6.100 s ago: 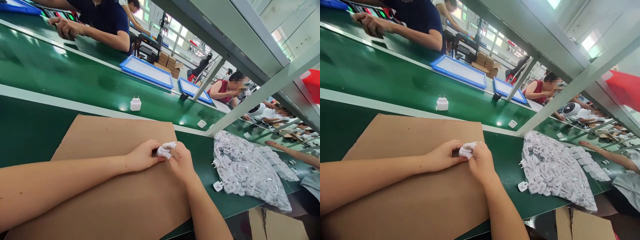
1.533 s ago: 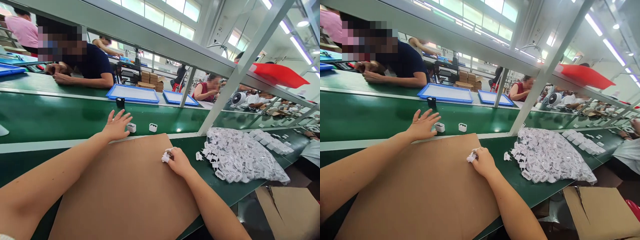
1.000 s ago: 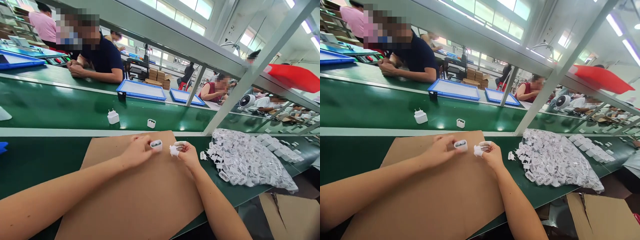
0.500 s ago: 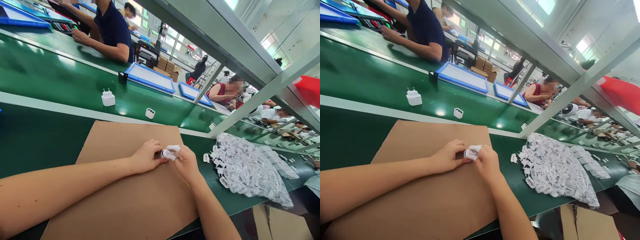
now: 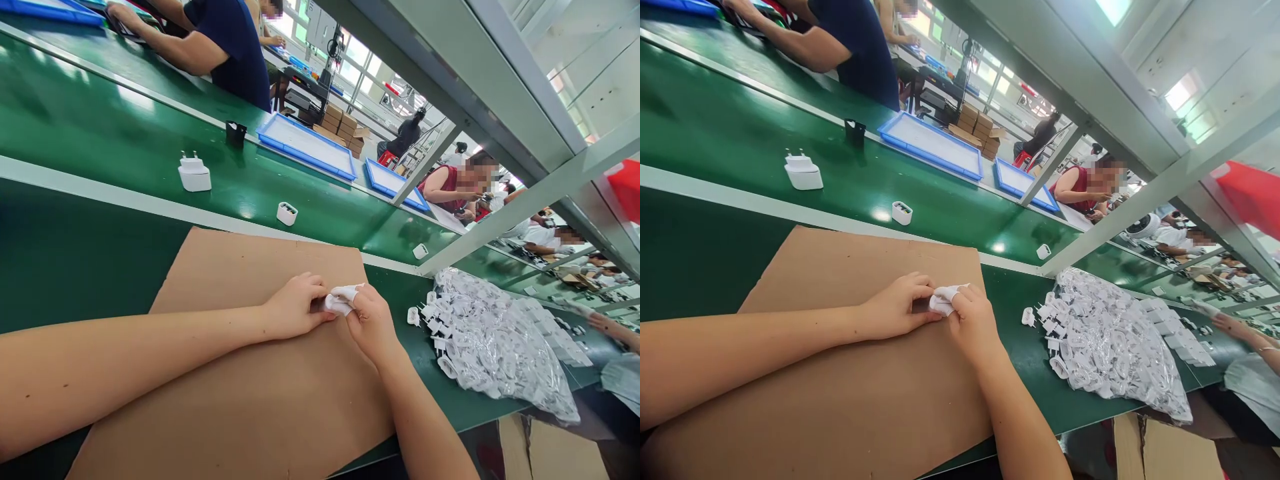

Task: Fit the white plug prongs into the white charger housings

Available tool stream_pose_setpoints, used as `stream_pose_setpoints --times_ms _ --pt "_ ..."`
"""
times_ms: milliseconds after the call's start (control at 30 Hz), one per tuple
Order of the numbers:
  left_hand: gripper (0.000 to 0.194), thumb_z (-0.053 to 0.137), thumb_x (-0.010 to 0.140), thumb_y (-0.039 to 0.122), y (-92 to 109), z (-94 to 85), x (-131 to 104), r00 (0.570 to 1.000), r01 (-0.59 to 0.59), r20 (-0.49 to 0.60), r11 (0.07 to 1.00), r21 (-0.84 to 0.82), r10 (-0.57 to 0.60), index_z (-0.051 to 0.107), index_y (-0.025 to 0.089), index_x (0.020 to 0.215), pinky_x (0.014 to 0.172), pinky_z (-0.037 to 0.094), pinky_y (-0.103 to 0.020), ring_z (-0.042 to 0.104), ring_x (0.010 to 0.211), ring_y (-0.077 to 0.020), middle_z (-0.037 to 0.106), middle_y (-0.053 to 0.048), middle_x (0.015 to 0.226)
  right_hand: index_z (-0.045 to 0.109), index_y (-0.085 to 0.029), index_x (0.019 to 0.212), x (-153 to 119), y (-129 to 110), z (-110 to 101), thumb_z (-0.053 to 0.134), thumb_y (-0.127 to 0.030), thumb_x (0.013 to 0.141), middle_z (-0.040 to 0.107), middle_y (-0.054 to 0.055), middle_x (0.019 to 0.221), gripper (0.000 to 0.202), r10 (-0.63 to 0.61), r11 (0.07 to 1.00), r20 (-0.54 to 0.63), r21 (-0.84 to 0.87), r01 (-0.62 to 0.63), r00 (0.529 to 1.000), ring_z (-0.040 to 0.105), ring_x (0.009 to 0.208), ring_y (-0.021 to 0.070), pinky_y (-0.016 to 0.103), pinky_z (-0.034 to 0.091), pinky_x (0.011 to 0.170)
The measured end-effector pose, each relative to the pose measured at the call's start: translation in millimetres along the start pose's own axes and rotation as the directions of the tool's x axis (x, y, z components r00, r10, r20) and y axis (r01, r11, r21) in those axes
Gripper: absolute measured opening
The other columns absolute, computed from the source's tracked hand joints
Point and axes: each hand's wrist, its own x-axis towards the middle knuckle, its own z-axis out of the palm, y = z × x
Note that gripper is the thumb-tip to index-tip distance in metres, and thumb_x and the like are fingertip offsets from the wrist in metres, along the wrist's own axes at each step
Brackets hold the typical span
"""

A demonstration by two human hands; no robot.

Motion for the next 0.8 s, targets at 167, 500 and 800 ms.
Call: stream_pose_setpoints --times_ms 167,500,800 --pt "0.028 0.065 0.085 0.050 -1 1.3 1 1.000 0.016 -0.008 1.000 -0.012 -0.016 0.071 0.022 0.083 0.079 0.046 -0.038 0.057 0.085 -0.0229 0.065 -0.006 0.089 0.070 -0.023 0.090 6 -4 -1 0.048 0.003 0.069 0.068 0.004 0.084 0.040 0.118 0.981 0.083 -0.163 -0.103 0.989 0.057 0.081 0.0204 0.029 0.045 0.071" --pt "0.031 0.068 0.076 0.052 5 -6.4 14 0.988 0.142 0.068 0.989 -0.036 -0.140 0.070 0.022 0.074 0.067 0.047 -0.034 0.061 0.077 -0.0232 0.064 -0.004 0.078 0.053 -0.028 0.140 -8 12 5 0.065 -0.022 0.083 0.066 0.006 0.127 0.059 0.327 0.917 -0.082 0.268 -0.296 0.941 0.063 0.111 0.0229 0.035 0.050 0.093" --pt "0.036 0.062 0.078 0.044 -59 -60.4 109 0.863 0.452 -0.361 0.859 0.239 -0.354 0.075 0.020 0.101 0.082 0.047 -0.038 0.064 0.101 -0.0329 0.071 -0.012 0.106 0.067 -0.020 0.121 -34 67 -40 0.074 -0.020 0.076 0.062 0.016 0.118 0.046 0.674 0.711 -0.002 -0.266 -0.651 0.738 0.061 0.107 0.0331 0.043 0.047 0.089"
